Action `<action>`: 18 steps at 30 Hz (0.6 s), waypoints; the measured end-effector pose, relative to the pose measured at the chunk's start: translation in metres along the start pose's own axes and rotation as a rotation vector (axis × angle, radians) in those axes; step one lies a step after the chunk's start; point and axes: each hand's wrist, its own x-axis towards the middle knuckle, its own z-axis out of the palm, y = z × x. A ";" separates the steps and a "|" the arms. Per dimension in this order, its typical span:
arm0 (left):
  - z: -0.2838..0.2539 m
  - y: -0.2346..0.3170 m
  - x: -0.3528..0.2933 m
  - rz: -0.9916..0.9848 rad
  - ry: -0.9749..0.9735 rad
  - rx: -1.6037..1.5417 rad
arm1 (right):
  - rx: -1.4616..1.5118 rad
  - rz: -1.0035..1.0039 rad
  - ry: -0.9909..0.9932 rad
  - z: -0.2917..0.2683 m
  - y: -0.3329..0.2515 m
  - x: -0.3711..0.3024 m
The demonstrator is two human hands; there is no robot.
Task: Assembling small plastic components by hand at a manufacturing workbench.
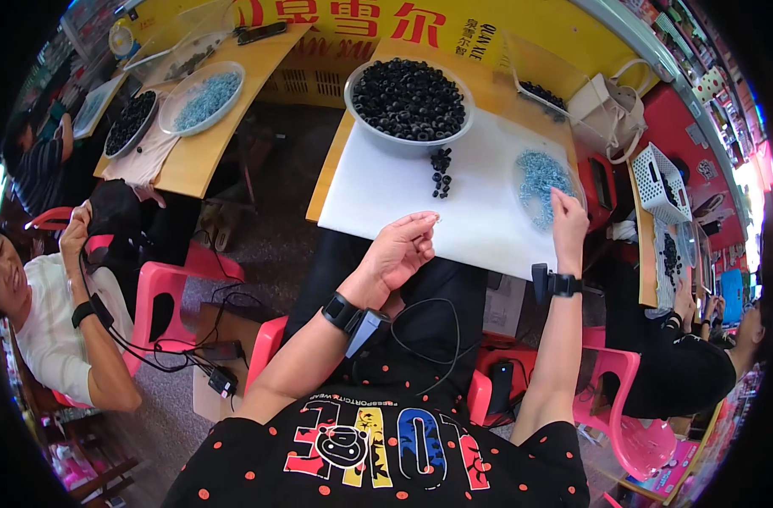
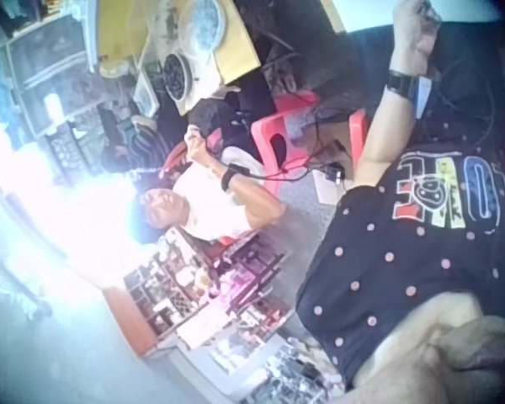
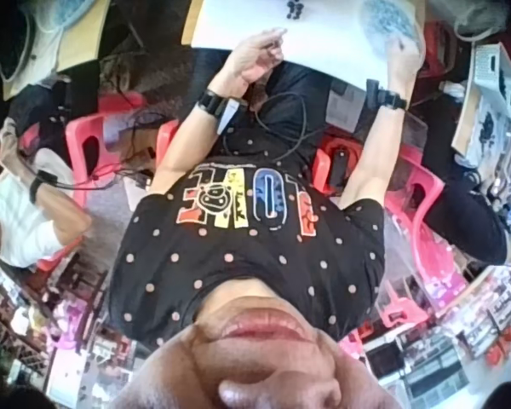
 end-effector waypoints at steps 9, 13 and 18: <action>0.024 -0.005 -0.004 -0.069 -0.080 -0.099 | 0.430 -0.154 -0.197 -0.003 -0.164 -0.079; 0.024 -0.003 -0.011 -0.077 -0.141 -0.090 | 0.362 -0.332 -0.067 0.018 -0.161 -0.085; 0.027 -0.012 -0.006 -0.093 -0.194 -0.048 | 0.341 -0.287 -0.028 0.012 -0.160 -0.089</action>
